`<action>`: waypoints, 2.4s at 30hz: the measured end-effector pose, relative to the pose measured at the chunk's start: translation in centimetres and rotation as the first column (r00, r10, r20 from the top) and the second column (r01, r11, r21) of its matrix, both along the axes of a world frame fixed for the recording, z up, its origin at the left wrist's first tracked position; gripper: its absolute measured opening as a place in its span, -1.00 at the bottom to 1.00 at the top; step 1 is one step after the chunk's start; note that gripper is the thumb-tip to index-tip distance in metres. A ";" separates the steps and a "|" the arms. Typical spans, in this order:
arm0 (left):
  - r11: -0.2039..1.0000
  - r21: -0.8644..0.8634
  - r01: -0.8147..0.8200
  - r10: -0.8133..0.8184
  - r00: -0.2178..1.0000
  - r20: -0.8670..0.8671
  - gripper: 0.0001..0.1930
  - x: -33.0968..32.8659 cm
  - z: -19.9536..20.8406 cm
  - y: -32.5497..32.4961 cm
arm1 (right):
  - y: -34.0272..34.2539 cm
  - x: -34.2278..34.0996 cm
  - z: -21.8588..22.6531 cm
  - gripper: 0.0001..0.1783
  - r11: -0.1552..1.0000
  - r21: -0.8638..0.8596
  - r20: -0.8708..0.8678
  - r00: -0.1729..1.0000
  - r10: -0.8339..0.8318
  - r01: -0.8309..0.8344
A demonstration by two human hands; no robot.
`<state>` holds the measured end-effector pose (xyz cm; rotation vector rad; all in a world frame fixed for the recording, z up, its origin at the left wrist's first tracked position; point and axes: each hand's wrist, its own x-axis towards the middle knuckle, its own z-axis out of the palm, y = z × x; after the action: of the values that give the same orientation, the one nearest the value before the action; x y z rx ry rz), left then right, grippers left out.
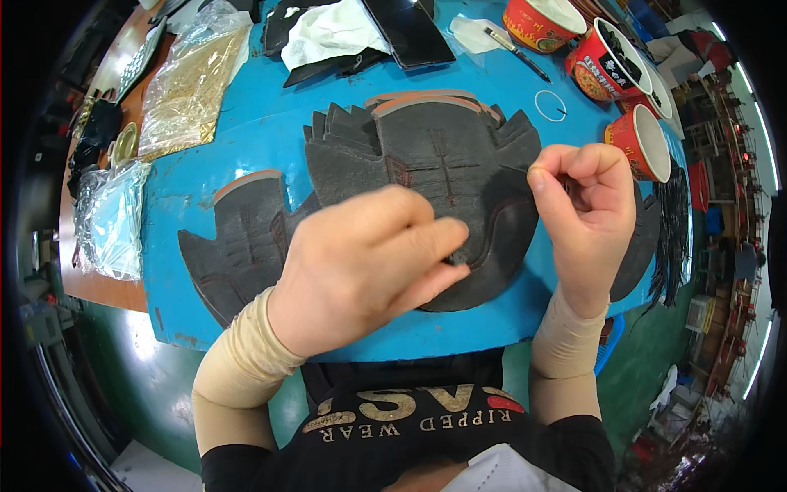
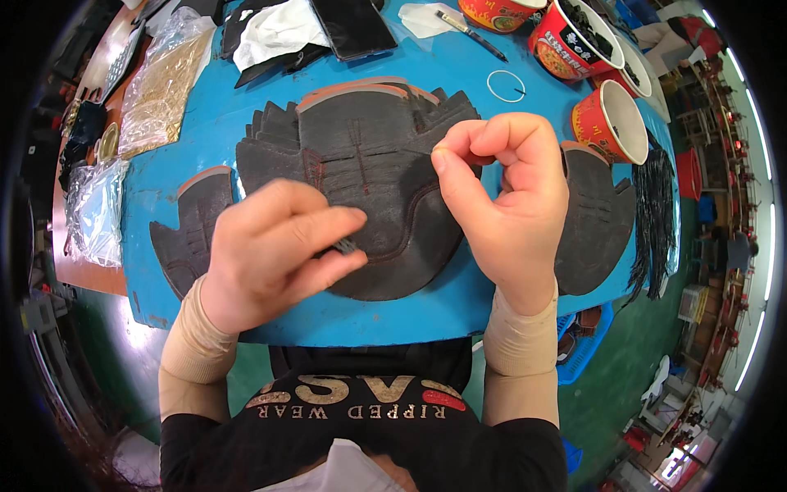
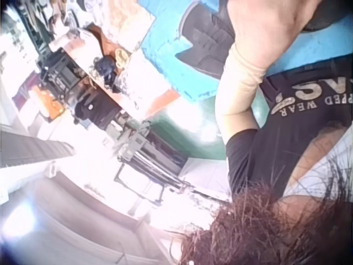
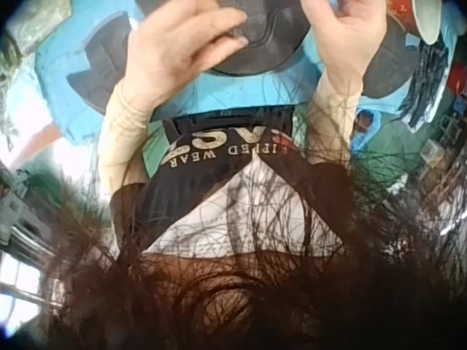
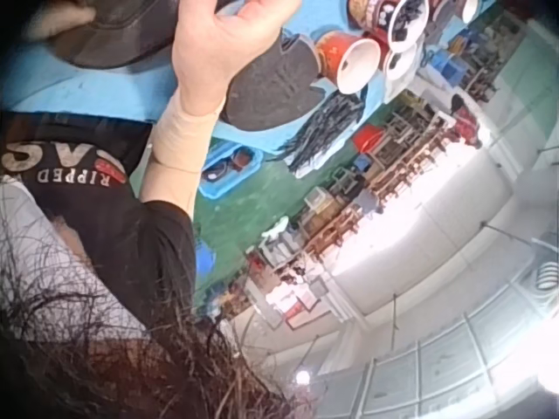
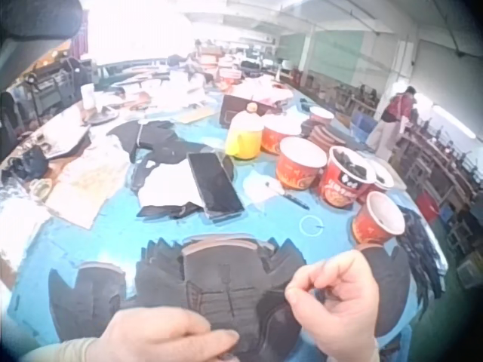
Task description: The person stitches a leather component onto a shoe upper with a needle and thread.
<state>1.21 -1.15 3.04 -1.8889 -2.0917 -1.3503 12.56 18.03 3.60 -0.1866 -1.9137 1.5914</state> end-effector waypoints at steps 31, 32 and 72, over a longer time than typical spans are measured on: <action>0.991 -0.062 -0.115 0.082 0.916 -0.392 -0.64 0.9 -0.5 0.5 | -0.2 -1.2 -1.7 -0.69 0.856 0.513 0.139 0.990 -0.009 -0.065; 0.991 -0.064 -0.114 0.080 0.917 -0.392 -0.64 0.8 -0.5 0.5 | -0.3 -1.3 -1.7 -0.69 0.859 0.508 0.146 0.989 -0.009 -0.067; 0.987 -0.114 -0.117 0.074 0.942 -0.328 -0.65 0.2 -0.8 1.6 | -0.1 -1.6 -1.7 -0.80 0.910 0.414 0.184 0.976 -0.117 0.031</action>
<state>1.43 0.45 2.24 -1.8723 -2.1138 -0.8324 10.91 17.94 1.93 -0.2486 -2.3244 1.1207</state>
